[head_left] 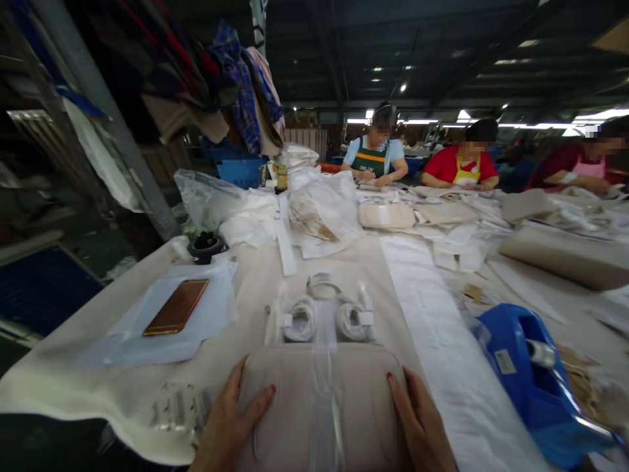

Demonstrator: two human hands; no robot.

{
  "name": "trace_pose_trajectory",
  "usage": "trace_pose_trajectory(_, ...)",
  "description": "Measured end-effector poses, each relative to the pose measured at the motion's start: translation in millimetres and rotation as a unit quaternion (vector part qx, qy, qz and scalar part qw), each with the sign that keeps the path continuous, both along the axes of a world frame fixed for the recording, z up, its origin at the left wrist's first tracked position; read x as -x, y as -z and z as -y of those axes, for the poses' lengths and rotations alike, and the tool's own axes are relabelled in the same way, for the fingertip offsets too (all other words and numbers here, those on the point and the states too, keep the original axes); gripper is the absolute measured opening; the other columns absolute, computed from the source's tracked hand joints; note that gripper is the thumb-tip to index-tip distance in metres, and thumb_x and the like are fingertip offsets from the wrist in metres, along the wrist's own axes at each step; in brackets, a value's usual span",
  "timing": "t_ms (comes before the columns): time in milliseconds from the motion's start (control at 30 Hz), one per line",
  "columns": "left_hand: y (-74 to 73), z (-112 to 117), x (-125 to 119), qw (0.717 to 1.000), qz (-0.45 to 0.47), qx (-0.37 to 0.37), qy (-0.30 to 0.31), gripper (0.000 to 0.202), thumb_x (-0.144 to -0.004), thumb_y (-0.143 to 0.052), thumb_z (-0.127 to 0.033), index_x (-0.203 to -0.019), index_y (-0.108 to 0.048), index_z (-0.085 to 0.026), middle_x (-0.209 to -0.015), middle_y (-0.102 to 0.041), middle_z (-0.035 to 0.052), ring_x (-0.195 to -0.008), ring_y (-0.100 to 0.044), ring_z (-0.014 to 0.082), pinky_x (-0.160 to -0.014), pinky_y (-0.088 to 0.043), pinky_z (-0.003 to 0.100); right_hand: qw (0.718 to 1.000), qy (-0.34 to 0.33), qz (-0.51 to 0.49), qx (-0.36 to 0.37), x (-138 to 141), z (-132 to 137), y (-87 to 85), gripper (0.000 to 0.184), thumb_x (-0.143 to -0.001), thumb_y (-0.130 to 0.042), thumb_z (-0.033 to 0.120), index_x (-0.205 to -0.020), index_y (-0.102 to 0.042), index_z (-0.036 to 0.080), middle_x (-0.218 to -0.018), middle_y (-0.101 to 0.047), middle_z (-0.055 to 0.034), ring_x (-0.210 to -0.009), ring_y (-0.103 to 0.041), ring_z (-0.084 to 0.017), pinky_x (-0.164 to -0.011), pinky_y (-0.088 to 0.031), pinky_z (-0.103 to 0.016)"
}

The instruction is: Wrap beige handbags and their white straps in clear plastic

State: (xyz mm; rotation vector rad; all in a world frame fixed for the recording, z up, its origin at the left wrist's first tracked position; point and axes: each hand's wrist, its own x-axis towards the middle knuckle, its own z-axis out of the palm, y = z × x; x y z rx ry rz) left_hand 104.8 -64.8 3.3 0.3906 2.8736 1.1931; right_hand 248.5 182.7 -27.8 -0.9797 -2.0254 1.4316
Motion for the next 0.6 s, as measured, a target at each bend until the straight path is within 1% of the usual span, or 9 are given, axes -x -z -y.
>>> trace_pose_trajectory(67, 0.7, -12.8, 12.7, 0.999, 0.018, -0.021, 0.020, 0.056, -0.080, -0.047, -0.049, -0.124, -0.047, -0.015, -0.112, -0.064, 0.0100, -0.104, -0.061, 0.0264, -0.089, -0.050, 0.040, 1.000, -0.006, -0.017, 0.010, 4.2, -3.1, -5.9, 0.050, -0.077, -0.050, 0.063, -0.098, -0.060, 0.018, -0.097, -0.068, -0.0081, -0.089, -0.063, -0.024, -0.076, -0.051, -0.032)
trace_pose_trajectory(133, 5.1, -24.6, 23.3, 0.998, 0.007, -0.035, 0.044, 0.058, -0.077, -0.050, -0.050, -0.123, -0.047, -0.014, -0.114, -0.062, 0.0118, -0.106, -0.060, 0.0273, -0.091, -0.049, 0.041, 0.999, 0.002, -0.033, 0.014, 10.3, -7.9, -11.1, 0.050, -0.074, -0.052, 0.064, -0.092, -0.060, 0.018, -0.085, -0.068, -0.0060, -0.079, -0.062, -0.023, -0.068, -0.050, -0.031)
trace_pose_trajectory(200, 12.1, -32.7, 28.3, 0.996, -0.057, -0.033, 0.059, 0.058, -0.076, -0.049, -0.051, -0.119, -0.049, -0.013, -0.116, -0.060, 0.0148, -0.109, -0.057, 0.0289, -0.094, -0.047, 0.045, 0.999, 0.015, -0.037, 0.014, 14.5, -12.2, -13.0, 0.052, -0.072, -0.053, 0.066, -0.088, -0.059, 0.018, -0.077, -0.066, -0.0043, -0.072, -0.060, -0.022, -0.063, -0.049, -0.031)
trace_pose_trajectory(267, 17.4, -36.6, 27.6, 0.989, -0.136, 0.000, 0.052, 0.056, -0.078, -0.046, -0.052, -0.117, -0.050, -0.012, -0.111, -0.060, 0.0168, -0.107, -0.057, 0.0314, -0.092, -0.046, 0.049, 0.999, 0.025, -0.037, 0.009, 15.0, -14.1, -11.6, 0.053, -0.071, -0.052, 0.067, -0.088, -0.059, 0.018, -0.076, -0.064, -0.0036, -0.072, -0.059, -0.021, -0.062, -0.049, -0.031)
trace_pose_trajectory(333, 15.8, -37.7, 24.7, 0.986, -0.152, 0.059, 0.041, 0.055, -0.082, -0.043, -0.053, -0.119, -0.049, -0.013, -0.106, -0.061, 0.0165, -0.101, -0.059, 0.0323, -0.086, -0.048, 0.050, 0.999, 0.028, -0.030, 0.001, 13.0, -13.6, -9.9, 0.051, -0.074, -0.050, 0.066, -0.091, -0.059, 0.018, -0.079, -0.065, -0.0039, -0.078, -0.060, -0.022, -0.066, -0.049, -0.030)
trace_pose_trajectory(400, 6.4, -39.1, 23.5, 0.989, -0.089, 0.112, 0.042, 0.053, -0.084, -0.041, -0.051, -0.121, -0.046, -0.015, -0.107, -0.062, 0.0154, -0.098, -0.061, 0.0312, -0.082, -0.050, 0.046, 0.999, 0.030, -0.015, 0.000, 11.2, -12.5, -11.3, 0.052, -0.076, -0.048, 0.065, -0.098, -0.059, 0.018, -0.085, -0.066, -0.0051, -0.083, -0.061, -0.023, -0.070, -0.048, -0.031)
trace_pose_trajectory(500, -9.9, -46.5, 25.8, 0.988, -0.001, 0.150, 0.039, 0.052, -0.084, -0.042, -0.049, -0.121, -0.046, -0.013, -0.112, -0.062, 0.0152, -0.100, -0.062, 0.0299, -0.083, -0.049, 0.041, 0.999, 0.031, 0.036, -0.005, 12.8, -13.4, -19.1, 0.065, -0.076, -0.045, 0.067, -0.119, -0.051, 0.019, -0.093, -0.067, -0.0068, -0.082, -0.063, -0.025, -0.072, -0.048, -0.035)
trace_pose_trajectory(533, -12.0, -50.1, 26.3, 0.987, 0.000, 0.156, 0.033, 0.054, -0.084, -0.043, -0.049, -0.123, -0.045, -0.011, -0.113, -0.062, 0.0159, -0.101, -0.062, 0.0304, -0.083, -0.049, 0.041, 0.998, 0.031, 0.052, -0.015, 14.4, -14.5, -21.4, 0.070, -0.075, -0.044, 0.068, -0.126, -0.047, 0.020, -0.099, -0.067, -0.0077, -0.085, -0.063, -0.026, -0.074, -0.048, -0.037)
trace_pose_trajectory(600, -8.3, -57.7, 25.1, 0.987, -0.044, 0.156, 0.015, 0.057, -0.085, -0.041, -0.049, -0.127, -0.042, -0.010, -0.113, -0.061, 0.0170, -0.099, -0.062, 0.0312, -0.081, -0.049, 0.042, 0.996, 0.028, 0.075, -0.039, 17.9, -17.4, -22.3, 0.074, -0.074, -0.043, 0.070, -0.131, -0.044, 0.023, -0.112, -0.064, -0.0087, -0.095, -0.062, -0.028, -0.082, -0.047, -0.041)
